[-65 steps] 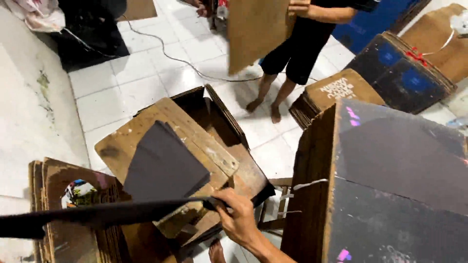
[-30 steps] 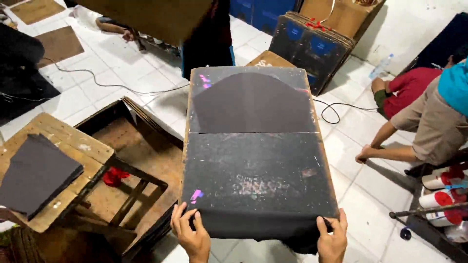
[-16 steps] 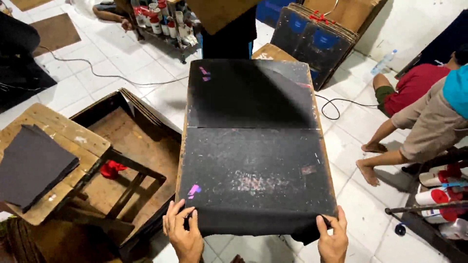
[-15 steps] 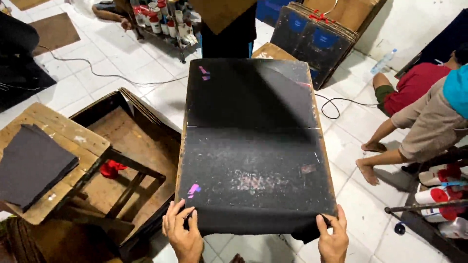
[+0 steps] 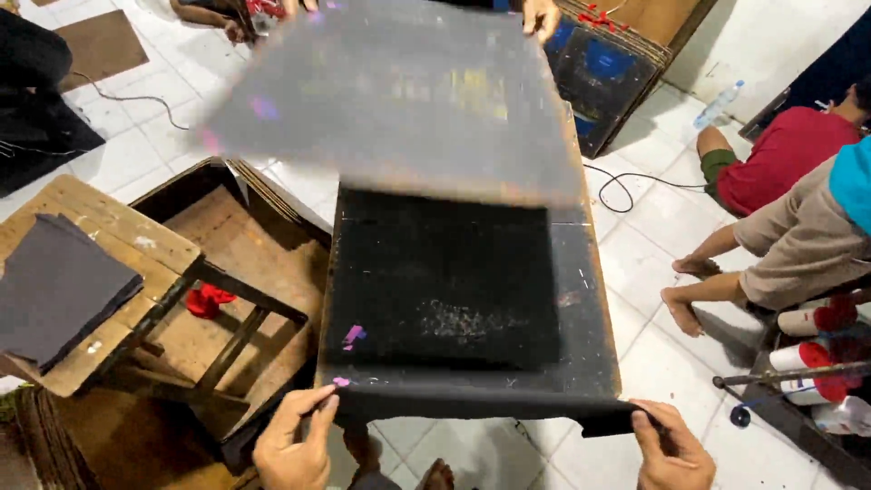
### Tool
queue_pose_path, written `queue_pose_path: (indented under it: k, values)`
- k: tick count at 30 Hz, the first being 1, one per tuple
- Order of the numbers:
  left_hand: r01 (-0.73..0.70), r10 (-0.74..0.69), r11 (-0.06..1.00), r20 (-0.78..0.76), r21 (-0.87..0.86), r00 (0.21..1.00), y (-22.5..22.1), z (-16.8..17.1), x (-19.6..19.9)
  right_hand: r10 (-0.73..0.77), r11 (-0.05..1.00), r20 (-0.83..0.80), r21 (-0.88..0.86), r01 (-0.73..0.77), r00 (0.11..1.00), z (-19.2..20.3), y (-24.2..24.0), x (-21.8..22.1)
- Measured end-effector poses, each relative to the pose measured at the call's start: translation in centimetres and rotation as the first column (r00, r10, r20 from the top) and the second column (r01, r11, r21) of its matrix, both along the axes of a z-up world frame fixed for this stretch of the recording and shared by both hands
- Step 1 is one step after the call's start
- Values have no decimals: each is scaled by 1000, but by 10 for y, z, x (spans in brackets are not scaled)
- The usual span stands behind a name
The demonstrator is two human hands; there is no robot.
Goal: Placing and smoothing pre-cut fabric sleeves onto a screen printing board for preparation.
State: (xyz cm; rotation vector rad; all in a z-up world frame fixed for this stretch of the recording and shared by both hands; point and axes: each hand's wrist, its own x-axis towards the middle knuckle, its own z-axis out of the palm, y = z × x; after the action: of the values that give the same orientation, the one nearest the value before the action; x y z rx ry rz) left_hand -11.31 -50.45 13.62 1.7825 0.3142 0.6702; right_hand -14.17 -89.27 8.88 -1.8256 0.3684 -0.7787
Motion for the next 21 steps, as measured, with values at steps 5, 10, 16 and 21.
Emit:
queue_pose_path:
  k: [5,10,16,21]
  values:
    - [15,-15,1000,39,4,999,8,32,-9,-28,999,89,44,24,996,21,-6,-3]
    - [27,-21,999,-126,42,992,18,68,-18,19,999,168,33,-25,986,26,-11,-4]
    - [338,-316,931,-156,139,936,68,59,-14,160,987,232,-57,-151,959,29,-27,-4]
    - [408,-408,911,-12,60,913,79,55,17,400,904,90,-206,-376,912,36,-59,-2]
